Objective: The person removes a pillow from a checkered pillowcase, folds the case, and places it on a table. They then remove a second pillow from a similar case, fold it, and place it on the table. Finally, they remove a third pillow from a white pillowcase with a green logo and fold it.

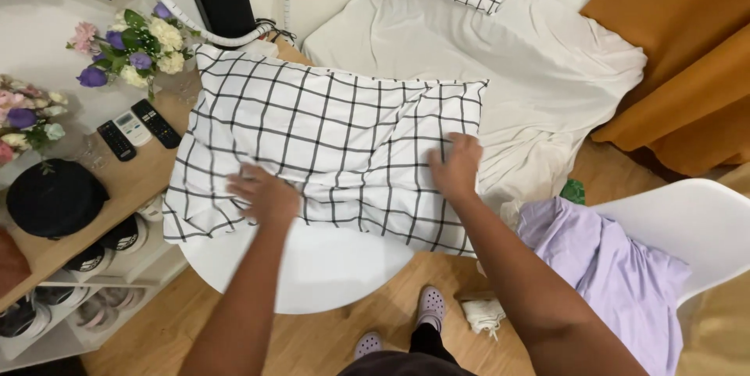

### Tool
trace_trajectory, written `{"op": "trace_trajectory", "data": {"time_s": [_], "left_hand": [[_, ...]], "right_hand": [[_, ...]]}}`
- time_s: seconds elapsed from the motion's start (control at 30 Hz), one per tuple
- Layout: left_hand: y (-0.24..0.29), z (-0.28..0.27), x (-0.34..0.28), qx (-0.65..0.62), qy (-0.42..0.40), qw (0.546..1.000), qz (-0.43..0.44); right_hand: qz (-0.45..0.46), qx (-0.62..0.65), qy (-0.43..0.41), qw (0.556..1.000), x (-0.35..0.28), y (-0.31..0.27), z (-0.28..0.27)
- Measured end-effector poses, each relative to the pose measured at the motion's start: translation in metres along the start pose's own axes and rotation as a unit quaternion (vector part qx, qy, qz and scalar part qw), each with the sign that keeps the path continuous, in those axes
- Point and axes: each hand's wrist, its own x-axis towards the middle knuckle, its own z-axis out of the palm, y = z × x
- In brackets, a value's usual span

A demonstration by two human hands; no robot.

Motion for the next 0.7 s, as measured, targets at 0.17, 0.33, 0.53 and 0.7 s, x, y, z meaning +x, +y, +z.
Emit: {"op": "trace_trajectory", "data": {"time_s": [0.17, 0.33, 0.53, 0.7], "left_hand": [[0.061, -0.004, -0.132, -0.025, -0.126, 0.987, 0.096], [0.057, 0.039, -0.140, -0.050, -0.149, 0.965, 0.211], [0.056, 0.040, -0.122, -0.079, -0.165, 0.950, 0.252], [0.046, 0.036, -0.089, -0.066, -0.129, 0.935, 0.323]], "right_hand": [[0.270, 0.031, -0.001, 0.962, -0.002, 0.000, -0.014], [0.338, 0.152, -0.046, 0.928, -0.015, 0.025, -0.016], [0.303, 0.113, -0.057, 0.945, -0.043, 0.044, -0.011], [0.282, 0.046, -0.058, 0.957, -0.078, 0.063, 0.018]]}}
